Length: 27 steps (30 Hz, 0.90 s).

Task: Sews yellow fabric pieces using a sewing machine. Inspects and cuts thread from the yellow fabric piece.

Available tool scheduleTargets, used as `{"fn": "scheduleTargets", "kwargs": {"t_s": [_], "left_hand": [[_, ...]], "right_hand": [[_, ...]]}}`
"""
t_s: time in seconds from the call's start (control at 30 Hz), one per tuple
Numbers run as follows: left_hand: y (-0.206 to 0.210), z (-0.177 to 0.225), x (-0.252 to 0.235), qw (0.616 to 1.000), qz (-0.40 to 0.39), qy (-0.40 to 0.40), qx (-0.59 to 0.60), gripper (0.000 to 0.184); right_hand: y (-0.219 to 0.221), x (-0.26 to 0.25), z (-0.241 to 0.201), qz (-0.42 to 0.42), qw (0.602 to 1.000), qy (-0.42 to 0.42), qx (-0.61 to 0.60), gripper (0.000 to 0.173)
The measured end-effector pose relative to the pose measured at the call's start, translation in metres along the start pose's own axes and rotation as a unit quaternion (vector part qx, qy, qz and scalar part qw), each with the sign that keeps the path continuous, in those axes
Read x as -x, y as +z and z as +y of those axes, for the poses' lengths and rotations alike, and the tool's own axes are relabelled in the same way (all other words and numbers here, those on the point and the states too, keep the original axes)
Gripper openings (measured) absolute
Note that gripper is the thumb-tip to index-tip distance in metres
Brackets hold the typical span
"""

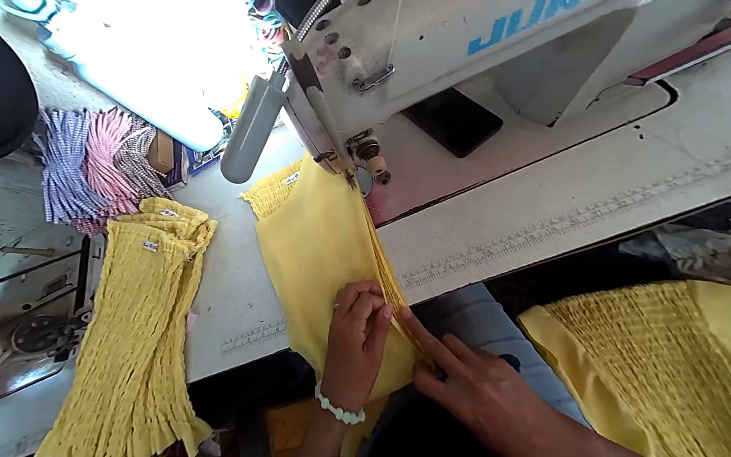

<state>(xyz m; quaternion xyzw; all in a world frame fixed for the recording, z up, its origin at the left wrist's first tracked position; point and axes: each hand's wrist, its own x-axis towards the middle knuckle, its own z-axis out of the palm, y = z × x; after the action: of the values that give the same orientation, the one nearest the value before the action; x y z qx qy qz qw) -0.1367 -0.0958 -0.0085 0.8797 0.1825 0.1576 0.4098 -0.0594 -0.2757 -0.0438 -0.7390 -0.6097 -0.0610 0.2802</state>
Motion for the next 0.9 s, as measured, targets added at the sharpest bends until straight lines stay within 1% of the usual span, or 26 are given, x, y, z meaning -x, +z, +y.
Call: {"fn": "scheduleTargets", "kwargs": {"t_s": [0.07, 0.13, 0.23, 0.3, 0.37, 0.47, 0.53, 0.6, 0.73, 0.9], "left_hand": [[0.003, 0.002, 0.001, 1.0, 0.017, 0.003, -0.01, 0.024], [0.012, 0.005, 0.001, 0.998, 0.048, 0.014, -0.041, 0.023], [0.025, 0.007, 0.0, 0.988, 0.096, 0.038, -0.115, 0.02], [0.028, 0.004, 0.001, 0.982, 0.107, 0.044, -0.147, 0.018], [0.025, 0.0, 0.002, 0.983, 0.104, 0.064, -0.136, 0.019], [0.016, -0.008, 0.005, 0.988, 0.072, 0.094, -0.097, 0.021], [0.015, -0.011, 0.008, 0.986, 0.061, 0.11, -0.113, 0.022], [0.017, -0.013, 0.012, 0.98, 0.067, 0.121, -0.141, 0.024], [0.02, -0.013, 0.011, 0.973, 0.07, 0.118, -0.185, 0.025], [0.013, -0.015, -0.005, 0.973, 0.055, 0.106, -0.198, 0.03]], "right_hand": [[-0.001, 0.004, -0.006, -0.003, 0.999, 0.021, 0.024, 0.018], [0.004, 0.008, -0.008, 0.016, 0.999, 0.029, 0.031, 0.018], [0.008, 0.008, -0.01, 0.043, 0.998, 0.036, 0.019, 0.017], [0.004, 0.008, -0.011, 0.048, 0.998, 0.03, 0.003, 0.016], [0.0, 0.008, -0.01, 0.056, 0.998, 0.006, -0.009, 0.017], [0.001, 0.008, -0.007, 0.08, 0.996, -0.021, -0.027, 0.017], [0.0, 0.009, -0.005, 0.095, 0.994, -0.026, -0.037, 0.016], [-0.001, 0.011, -0.004, 0.104, 0.993, -0.024, -0.04, 0.015], [0.002, 0.018, 0.0, 0.115, 0.992, -0.001, -0.046, 0.015], [0.009, 0.004, 0.009, 0.129, 0.991, -0.006, -0.042, 0.014]]}}
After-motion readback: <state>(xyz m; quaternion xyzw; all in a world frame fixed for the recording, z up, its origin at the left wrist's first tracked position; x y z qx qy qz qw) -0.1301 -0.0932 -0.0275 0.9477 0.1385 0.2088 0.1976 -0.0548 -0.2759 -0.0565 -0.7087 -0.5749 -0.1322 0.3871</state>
